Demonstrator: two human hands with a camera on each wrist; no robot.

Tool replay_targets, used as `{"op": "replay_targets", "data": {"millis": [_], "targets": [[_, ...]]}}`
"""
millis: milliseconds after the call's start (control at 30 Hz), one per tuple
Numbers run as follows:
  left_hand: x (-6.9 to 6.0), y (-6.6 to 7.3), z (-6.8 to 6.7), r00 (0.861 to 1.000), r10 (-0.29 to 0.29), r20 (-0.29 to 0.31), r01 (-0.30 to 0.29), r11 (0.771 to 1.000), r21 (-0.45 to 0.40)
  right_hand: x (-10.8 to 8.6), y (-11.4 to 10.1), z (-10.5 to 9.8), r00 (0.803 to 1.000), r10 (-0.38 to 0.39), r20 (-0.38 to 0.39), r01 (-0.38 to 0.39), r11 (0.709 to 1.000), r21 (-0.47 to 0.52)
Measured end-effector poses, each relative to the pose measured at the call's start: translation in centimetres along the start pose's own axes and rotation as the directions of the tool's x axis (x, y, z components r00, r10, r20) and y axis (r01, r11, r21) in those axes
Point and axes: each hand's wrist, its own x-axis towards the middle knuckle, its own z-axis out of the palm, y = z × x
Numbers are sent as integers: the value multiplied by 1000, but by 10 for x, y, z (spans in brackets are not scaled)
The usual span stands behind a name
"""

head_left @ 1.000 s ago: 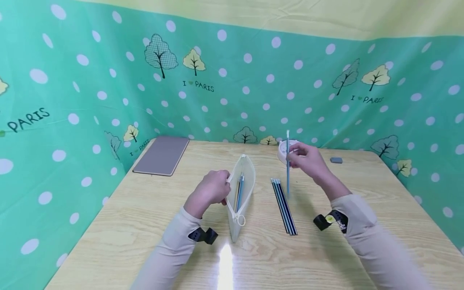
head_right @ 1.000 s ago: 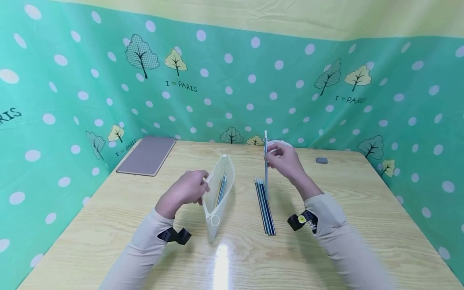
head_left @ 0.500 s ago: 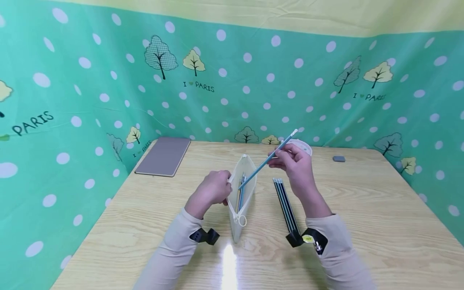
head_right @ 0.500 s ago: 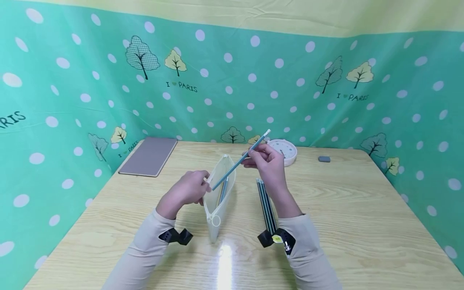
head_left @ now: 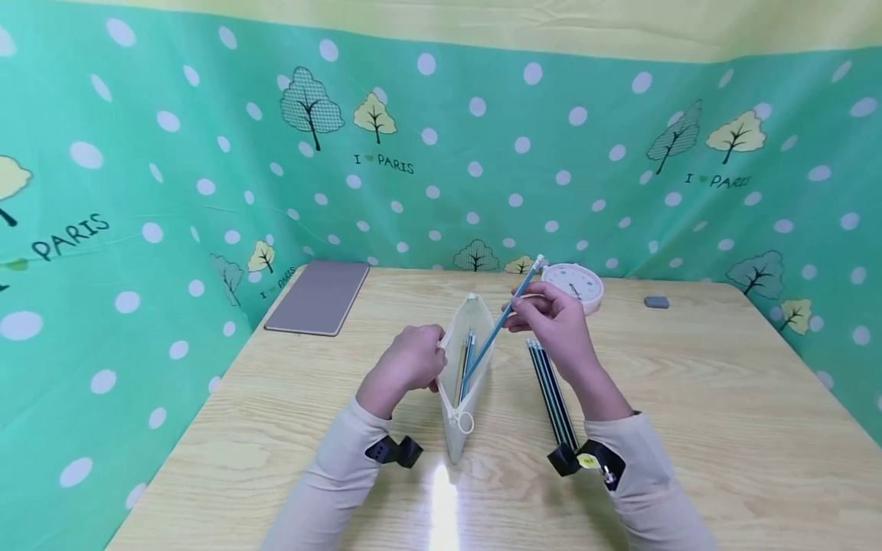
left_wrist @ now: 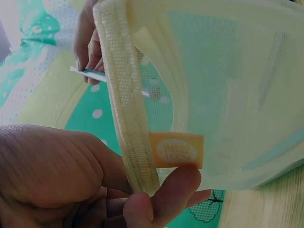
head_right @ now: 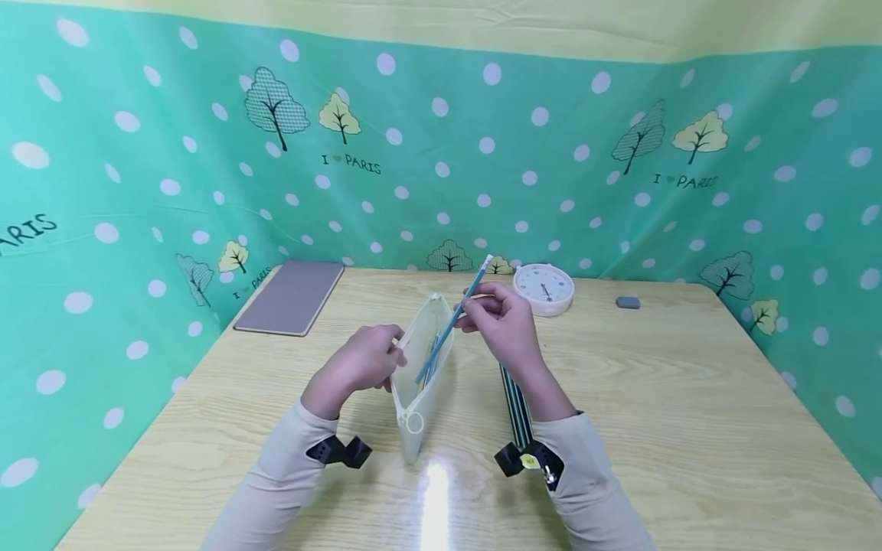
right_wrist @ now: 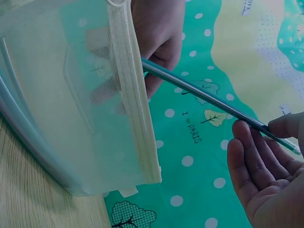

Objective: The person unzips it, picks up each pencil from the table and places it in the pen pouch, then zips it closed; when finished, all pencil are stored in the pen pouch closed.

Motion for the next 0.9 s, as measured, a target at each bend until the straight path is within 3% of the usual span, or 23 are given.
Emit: {"op": "replay_targets", "data": {"millis": [200,600,900], "targets": [[0,2,1,1000,-14,9,14,1000,4,-4,4,5,999,0,34,1,1000,-17],[2,2,0,1000,-19,15,19,999,-27,-10,16,24,981,83,173,-47,978,-205],[2,2,1,1000,-12,8,12,999,-35,-10,19,21,963,108,246,-12,933,-361]]}}
